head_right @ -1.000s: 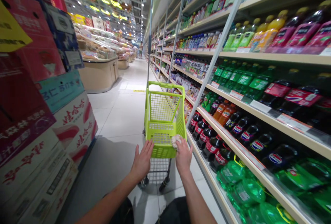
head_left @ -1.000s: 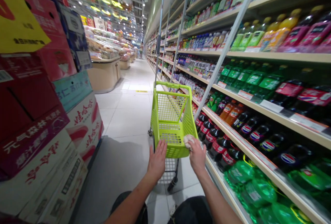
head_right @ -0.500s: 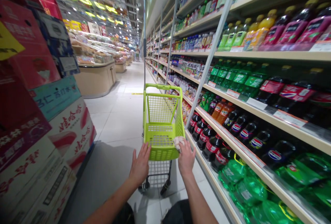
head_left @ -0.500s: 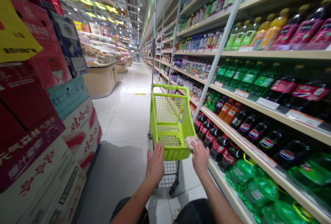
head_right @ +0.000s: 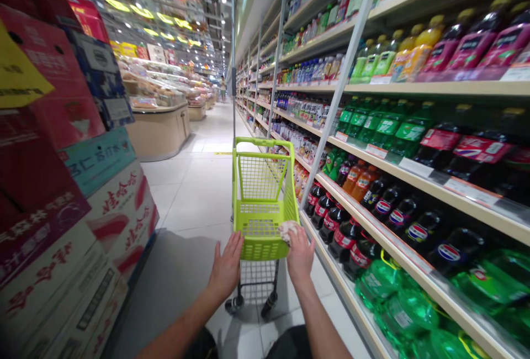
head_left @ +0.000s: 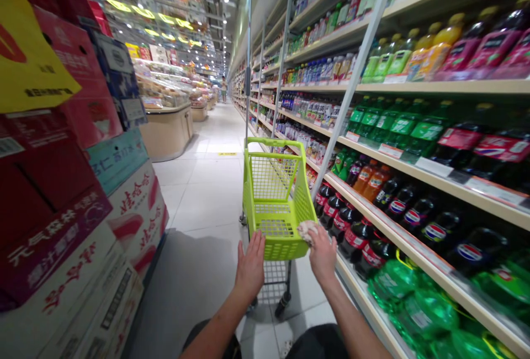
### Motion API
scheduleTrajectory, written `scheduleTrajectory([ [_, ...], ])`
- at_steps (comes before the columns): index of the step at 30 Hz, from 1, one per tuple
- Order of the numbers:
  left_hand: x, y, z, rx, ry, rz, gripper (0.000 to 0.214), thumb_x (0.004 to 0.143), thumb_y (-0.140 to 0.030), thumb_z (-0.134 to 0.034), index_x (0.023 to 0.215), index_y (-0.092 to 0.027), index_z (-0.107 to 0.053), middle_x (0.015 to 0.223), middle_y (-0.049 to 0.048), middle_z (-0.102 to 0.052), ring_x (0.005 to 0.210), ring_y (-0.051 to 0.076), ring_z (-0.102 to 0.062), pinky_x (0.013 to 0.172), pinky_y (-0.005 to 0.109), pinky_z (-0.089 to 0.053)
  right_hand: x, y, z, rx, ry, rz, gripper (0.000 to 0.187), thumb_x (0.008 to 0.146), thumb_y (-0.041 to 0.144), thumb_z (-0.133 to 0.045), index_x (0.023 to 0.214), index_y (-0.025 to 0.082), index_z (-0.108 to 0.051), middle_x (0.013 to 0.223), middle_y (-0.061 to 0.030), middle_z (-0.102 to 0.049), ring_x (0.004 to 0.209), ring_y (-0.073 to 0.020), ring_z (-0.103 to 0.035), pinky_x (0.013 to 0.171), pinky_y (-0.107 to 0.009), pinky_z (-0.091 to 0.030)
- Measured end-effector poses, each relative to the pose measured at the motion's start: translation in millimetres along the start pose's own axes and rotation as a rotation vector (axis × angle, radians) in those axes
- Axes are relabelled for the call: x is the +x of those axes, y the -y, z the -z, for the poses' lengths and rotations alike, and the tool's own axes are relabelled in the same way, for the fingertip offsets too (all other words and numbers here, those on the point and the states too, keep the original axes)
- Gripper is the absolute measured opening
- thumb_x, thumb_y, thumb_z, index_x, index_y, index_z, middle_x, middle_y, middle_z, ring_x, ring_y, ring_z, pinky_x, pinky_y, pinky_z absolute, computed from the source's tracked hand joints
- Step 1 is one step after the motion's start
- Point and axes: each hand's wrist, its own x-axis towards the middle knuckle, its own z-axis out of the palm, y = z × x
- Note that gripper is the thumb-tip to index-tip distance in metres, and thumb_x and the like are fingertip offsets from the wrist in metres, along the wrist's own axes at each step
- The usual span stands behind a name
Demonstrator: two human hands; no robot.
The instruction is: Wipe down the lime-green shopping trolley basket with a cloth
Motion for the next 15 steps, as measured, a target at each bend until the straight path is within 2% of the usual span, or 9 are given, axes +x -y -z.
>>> scheduleTrajectory([
  [2,-0.1,-2.1,-2.1,-0.007,-0.009,0.014,0.063,0.069,-0.005,-0.033,0.131,-0.013,-0.031,0.14,0.0076,-0.028,0.13,0.019,-0.023,0.104,0.051,-0.019,0.2,-4.2,0.1,-0.007,-0.01,-0.018,0.04,0.072,0.001,-0.038,0.1,0.02,-0.06,0.122,-0.0091,-0.052,0.118,-0.0229,-0.041,0.097,-0.048,-0.021],
  [6,0.8,-1.9,-0.2,-0.028,-0.005,0.013,0.059,0.071,-0.005,-0.033,0.129,-0.014,-0.036,0.139,0.0086,-0.033,0.129,0.02,-0.026,0.104,0.051,-0.02,-9.2,37.3,-14.7,0.16,0.085,0.181,0.05,0.065,-0.003,-0.036,0.102,0.022,-0.059,0.125,-0.0053,-0.051,0.119,-0.0182,-0.04,0.096,-0.04,-0.027],
  [9,2.9,-3.8,13.4,-0.157,-0.007,0.059,0.053,0.073,-0.006,-0.033,0.125,-0.015,-0.041,0.135,0.0092,-0.039,0.126,0.021,-0.032,0.104,0.054,-0.016,-12.3,56.5,-17.3,0.268,0.138,0.255,0.053,0.062,-0.002,-0.036,0.103,0.024,-0.059,0.125,-0.0037,-0.051,0.117,-0.0178,-0.043,0.097,-0.042,-0.027],
  [12,11.7,-21.7,30.5,-0.426,-0.069,0.188,0.047,0.075,-0.008,-0.032,0.119,-0.016,-0.046,0.125,0.0096,-0.051,0.118,0.02,-0.043,0.105,0.052,-0.015,-8.9,49.0,-14.8,0.373,0.096,0.14,0.046,0.067,0.007,-0.037,0.104,0.021,-0.059,0.119,-0.0064,-0.055,0.113,-0.021,-0.047,0.096,-0.045,-0.029],
  [13,17.6,-30.7,33.7,-0.554,-0.082,0.221,0.043,0.077,-0.011,-0.033,0.117,-0.016,-0.047,0.121,0.0094,-0.054,0.114,0.019,-0.046,0.105,0.049,-0.021,-7.1,46.0,-15.7,0.438,0.076,0.063,0.043,0.07,0.012,-0.038,0.107,0.019,-0.058,0.117,-0.0084,-0.057,0.112,-0.0218,-0.048,0.094,-0.043,-0.033],
  [15,32.1,-48.6,33.7,-0.853,-0.028,0.236,0.038,0.081,-0.019,-0.033,0.117,-0.019,-0.045,0.115,0.0065,-0.059,0.105,0.016,-0.053,0.095,0.037,-0.039,-6.0,46.2,-20.0,0.615,0.072,-0.088,0.044,0.075,0.024,-0.039,0.116,0.015,-0.052,0.114,-0.0112,-0.058,0.106,-0.0228,-0.053,0.088,-0.038,-0.041],
])
